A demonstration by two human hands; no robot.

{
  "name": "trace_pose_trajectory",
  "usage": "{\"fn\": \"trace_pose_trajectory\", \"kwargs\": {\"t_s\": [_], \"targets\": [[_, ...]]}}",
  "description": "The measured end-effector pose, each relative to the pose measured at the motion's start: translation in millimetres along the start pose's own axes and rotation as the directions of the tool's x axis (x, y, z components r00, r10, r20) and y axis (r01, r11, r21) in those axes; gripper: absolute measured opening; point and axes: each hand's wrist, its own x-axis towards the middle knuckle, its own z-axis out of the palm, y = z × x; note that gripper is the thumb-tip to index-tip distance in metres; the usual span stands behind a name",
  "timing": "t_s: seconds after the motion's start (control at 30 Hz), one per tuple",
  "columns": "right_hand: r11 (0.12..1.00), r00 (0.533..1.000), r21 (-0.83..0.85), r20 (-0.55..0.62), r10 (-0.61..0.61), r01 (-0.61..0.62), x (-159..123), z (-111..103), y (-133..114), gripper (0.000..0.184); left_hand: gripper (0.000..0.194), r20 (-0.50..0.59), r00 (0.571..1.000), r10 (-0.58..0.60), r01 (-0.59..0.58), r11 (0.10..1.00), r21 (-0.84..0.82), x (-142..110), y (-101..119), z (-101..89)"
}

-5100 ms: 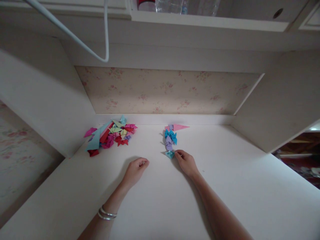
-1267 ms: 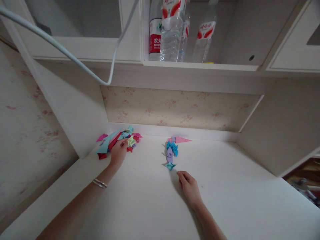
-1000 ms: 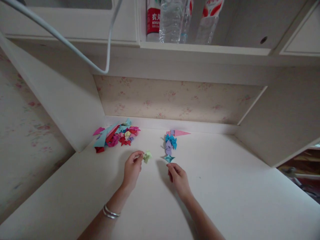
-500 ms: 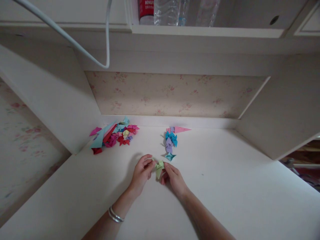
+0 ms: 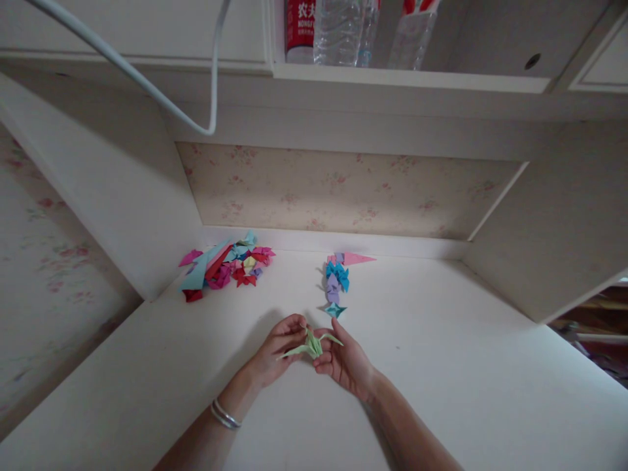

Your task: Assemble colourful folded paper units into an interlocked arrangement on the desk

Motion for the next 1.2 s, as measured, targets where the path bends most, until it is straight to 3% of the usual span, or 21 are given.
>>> {"fn": "trace_pose_trajectory", "kwargs": {"t_s": [0.23,0.53,0.73,0.97,1.03,1.13,1.2], "targets": [[0.998,0.999,-0.066,0.035,0.016,-0.014,-4.8,4.3,0.0,0.031,0.012,-0.016,0.998,-0.068,0.069,0.998,0.007,2.2,0.2,-1.0],[0.993,1.000,-0.117,0.029,-0.011,0.014,-12.0,7.5,-3.0,0.036,0.007,-0.019,1.000,0.025,-0.024,0.998,0.058,2.2,1.9,1.4],[0.989,0.998,-0.143,0.062,-0.027,0.036,-9.9,5.7,0.4,0.033,0.008,-0.072,0.997,-0.010,0.019,0.991,0.130,1.6,3.6,5.3],[0.971,0.999,-0.241,-0.045,-0.027,0.015,-7.6,3.5,5.8,0.024,0.007,-0.039,0.999,-0.005,0.011,0.988,0.151,2.1,1.1,2.5],[0.963,0.996,-0.267,-0.060,-0.059,0.041,-6.6,2.8,5.7,0.024,0.013,-0.076,0.997,-0.017,0.030,0.984,0.178,4.6,-3.1,-0.5],[0.938,0.986,-0.324,-0.070,-0.152,0.121,-3.9,0.7,2.8,0.024,0.019,-0.212,0.969,0.130,-0.061,0.951,0.304,9.0,-7.0,-3.2],[0.914,0.960,-0.358,-0.123,-0.252,0.194,-1.3,-1.8,-0.2,0.026,0.017,-0.286,0.900,0.329,-0.181,0.879,0.442,10.7,-6.3,-3.9]]}}
